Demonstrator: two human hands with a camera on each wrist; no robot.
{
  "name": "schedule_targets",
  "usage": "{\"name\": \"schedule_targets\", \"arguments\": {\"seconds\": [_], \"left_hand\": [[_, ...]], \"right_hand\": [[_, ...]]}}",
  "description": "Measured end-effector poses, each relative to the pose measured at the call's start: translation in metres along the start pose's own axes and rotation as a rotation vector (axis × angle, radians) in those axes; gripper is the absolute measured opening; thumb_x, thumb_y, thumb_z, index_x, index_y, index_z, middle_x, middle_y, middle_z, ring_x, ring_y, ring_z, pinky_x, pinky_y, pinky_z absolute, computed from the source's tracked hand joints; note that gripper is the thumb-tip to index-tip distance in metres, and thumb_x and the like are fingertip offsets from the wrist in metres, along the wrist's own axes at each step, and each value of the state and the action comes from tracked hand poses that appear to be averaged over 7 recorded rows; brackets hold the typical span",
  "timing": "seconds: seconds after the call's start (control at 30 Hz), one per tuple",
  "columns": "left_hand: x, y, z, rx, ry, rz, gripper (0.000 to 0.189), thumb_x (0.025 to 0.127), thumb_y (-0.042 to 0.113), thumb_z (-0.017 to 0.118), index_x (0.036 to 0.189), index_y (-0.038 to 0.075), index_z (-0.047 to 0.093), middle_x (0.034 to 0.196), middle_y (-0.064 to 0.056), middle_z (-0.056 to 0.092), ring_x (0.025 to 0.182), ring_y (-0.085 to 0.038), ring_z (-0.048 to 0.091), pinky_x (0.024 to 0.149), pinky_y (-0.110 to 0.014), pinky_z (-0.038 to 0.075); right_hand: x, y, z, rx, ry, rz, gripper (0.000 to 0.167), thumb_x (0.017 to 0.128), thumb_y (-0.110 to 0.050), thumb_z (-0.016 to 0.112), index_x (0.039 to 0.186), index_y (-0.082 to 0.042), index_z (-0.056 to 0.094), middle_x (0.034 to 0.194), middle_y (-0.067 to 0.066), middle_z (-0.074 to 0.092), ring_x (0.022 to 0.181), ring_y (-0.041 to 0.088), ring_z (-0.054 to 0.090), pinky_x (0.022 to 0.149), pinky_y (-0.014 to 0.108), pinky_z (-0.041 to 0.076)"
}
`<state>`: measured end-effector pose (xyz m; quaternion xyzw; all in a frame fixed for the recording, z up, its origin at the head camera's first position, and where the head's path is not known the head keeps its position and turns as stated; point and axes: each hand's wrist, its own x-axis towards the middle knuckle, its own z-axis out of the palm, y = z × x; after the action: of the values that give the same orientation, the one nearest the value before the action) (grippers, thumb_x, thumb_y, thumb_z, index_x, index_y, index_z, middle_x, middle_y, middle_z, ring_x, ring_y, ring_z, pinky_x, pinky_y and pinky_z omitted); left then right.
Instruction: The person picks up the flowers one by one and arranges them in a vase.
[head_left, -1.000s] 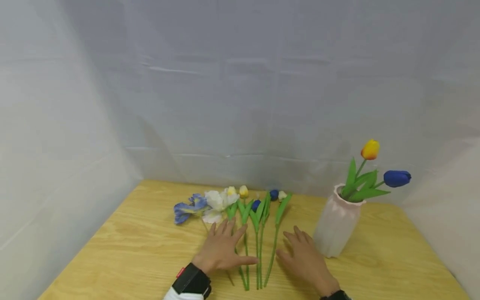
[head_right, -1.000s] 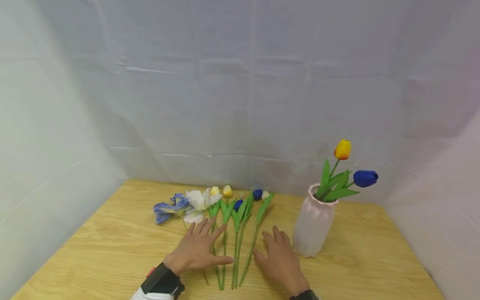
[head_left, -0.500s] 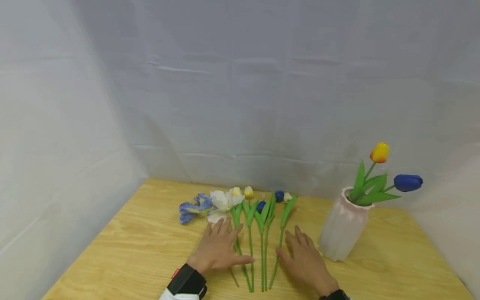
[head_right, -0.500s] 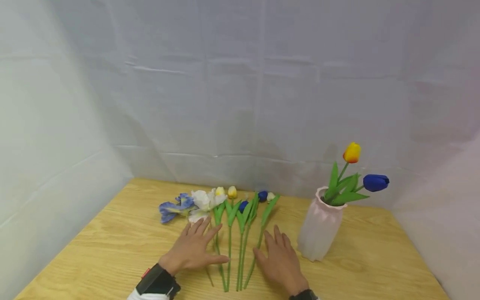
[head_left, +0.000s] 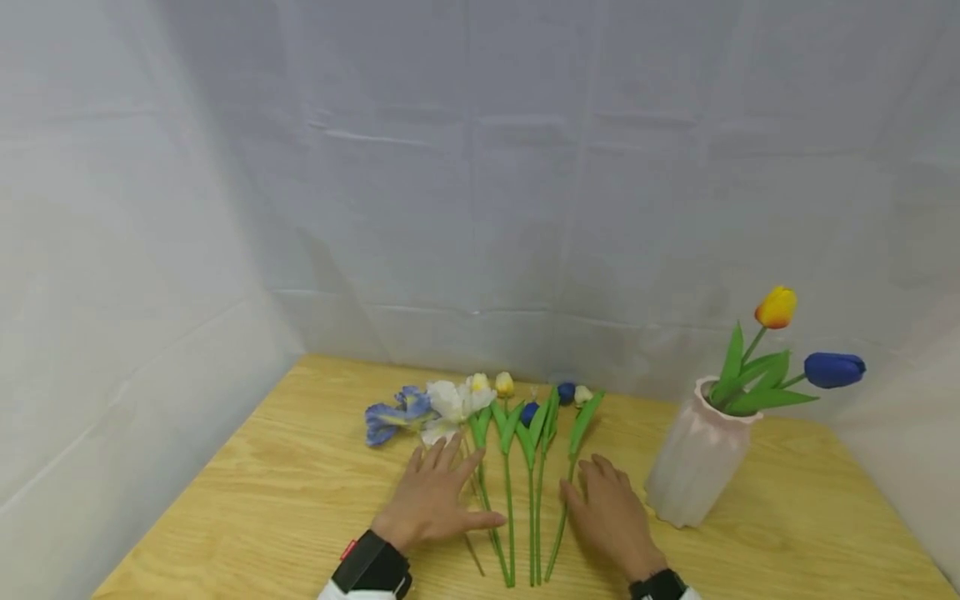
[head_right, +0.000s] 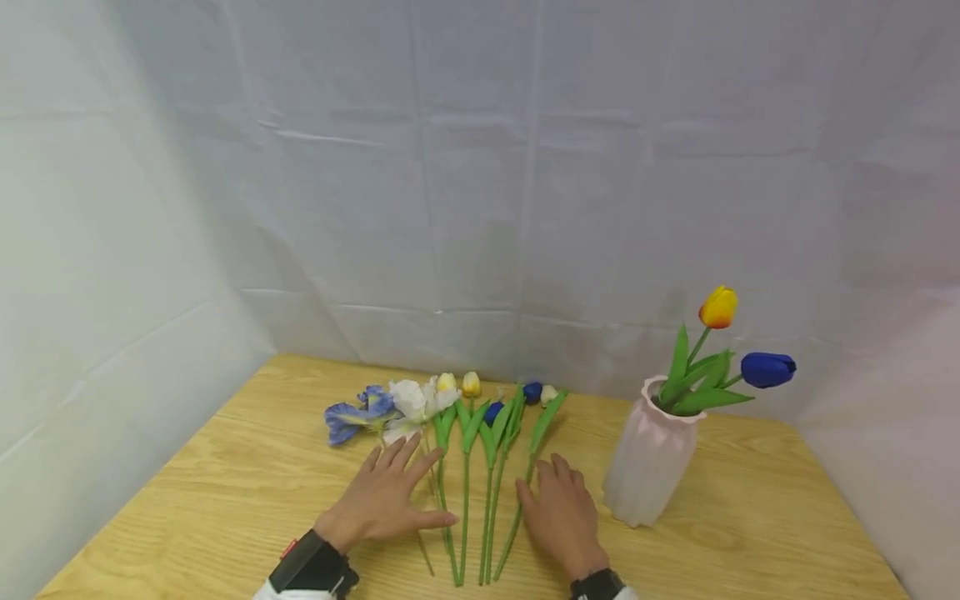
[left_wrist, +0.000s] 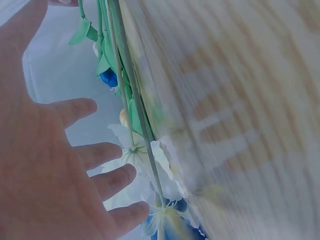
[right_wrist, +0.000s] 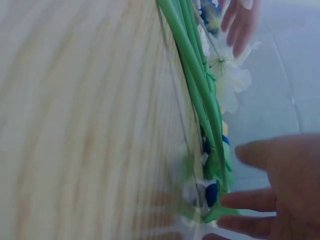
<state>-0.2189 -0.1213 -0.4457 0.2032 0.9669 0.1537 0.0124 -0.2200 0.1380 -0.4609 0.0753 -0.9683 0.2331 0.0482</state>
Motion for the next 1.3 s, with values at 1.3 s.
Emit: {"name": "schedule_targets", "arguments": {"seconds": [1.3], "left_hand": [[0.017,0.068,-0.015,0.024,0.066,0.226,0.094,0.078,0.083,0.041,0.150,0.023,0.034,0.154,-0.017,0.024,0.139,-0.041,0.021,0.110,-0.059,0.016]], "right_hand": [[-0.019,-0.006,-0.087,0.423,0.268,0.009,0.016,0.094,-0.011,0.063,0.103,0.002,0.067,0.080,0.003,0.065,0.067,0.013,0.062,0.057,0.022,0.053]]}}
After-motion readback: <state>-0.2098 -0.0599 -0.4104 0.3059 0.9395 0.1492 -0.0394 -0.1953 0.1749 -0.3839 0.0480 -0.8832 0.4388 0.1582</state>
